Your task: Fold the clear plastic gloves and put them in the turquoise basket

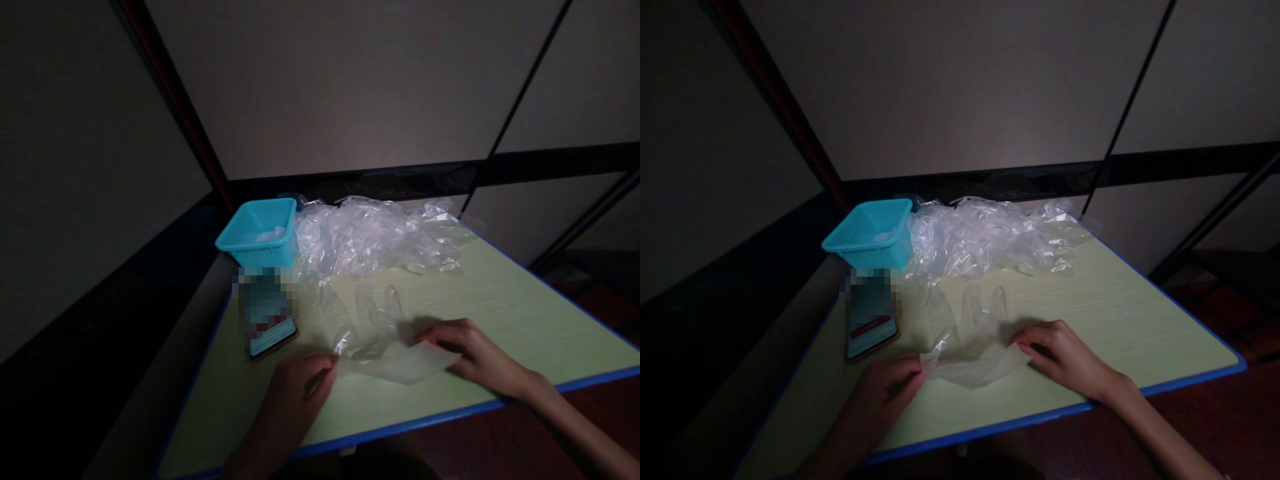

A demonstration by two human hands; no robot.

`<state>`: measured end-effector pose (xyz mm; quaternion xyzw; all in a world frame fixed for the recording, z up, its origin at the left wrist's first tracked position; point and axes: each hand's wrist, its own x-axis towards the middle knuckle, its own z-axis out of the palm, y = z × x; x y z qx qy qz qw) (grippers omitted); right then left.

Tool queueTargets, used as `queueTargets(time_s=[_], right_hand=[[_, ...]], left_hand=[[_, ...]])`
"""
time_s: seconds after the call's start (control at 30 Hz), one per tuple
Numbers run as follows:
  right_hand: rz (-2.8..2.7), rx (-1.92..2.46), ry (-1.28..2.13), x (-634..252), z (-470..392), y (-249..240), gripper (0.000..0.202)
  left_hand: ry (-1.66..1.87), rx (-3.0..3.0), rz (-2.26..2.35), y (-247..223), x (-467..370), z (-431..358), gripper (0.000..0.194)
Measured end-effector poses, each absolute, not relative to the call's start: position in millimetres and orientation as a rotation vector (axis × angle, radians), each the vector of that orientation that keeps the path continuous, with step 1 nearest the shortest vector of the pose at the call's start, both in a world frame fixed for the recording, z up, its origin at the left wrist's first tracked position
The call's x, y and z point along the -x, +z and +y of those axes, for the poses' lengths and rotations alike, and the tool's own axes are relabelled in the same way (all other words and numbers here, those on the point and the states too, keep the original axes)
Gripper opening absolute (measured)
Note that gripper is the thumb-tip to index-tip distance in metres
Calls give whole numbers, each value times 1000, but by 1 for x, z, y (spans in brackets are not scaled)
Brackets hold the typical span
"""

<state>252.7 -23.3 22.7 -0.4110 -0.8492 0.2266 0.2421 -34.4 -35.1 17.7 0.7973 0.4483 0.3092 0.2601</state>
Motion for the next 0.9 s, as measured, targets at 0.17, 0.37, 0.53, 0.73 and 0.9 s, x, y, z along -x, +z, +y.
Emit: queueTargets(time_s=[0.17,0.37,0.53,0.73,0.9], right_hand=[[-2156,1261,836,-246,-17,27,23],[-1965,1318,1032,-235,-7,21,26],[-1828,1347,1105,-230,-1,15,30],[-1813,1378,1049,-229,1,13,33],[-1827,1411,955,-230,1,10,33]], left_hand=[[783,-1969,1405,16,31,-31,17],[866,-1696,1406,16,25,-27,14],[970,-1563,1449,10,24,-24,32],[1011,-1431,1472,6,21,-24,50],[1046,-1377,1450,7,18,-22,58]])
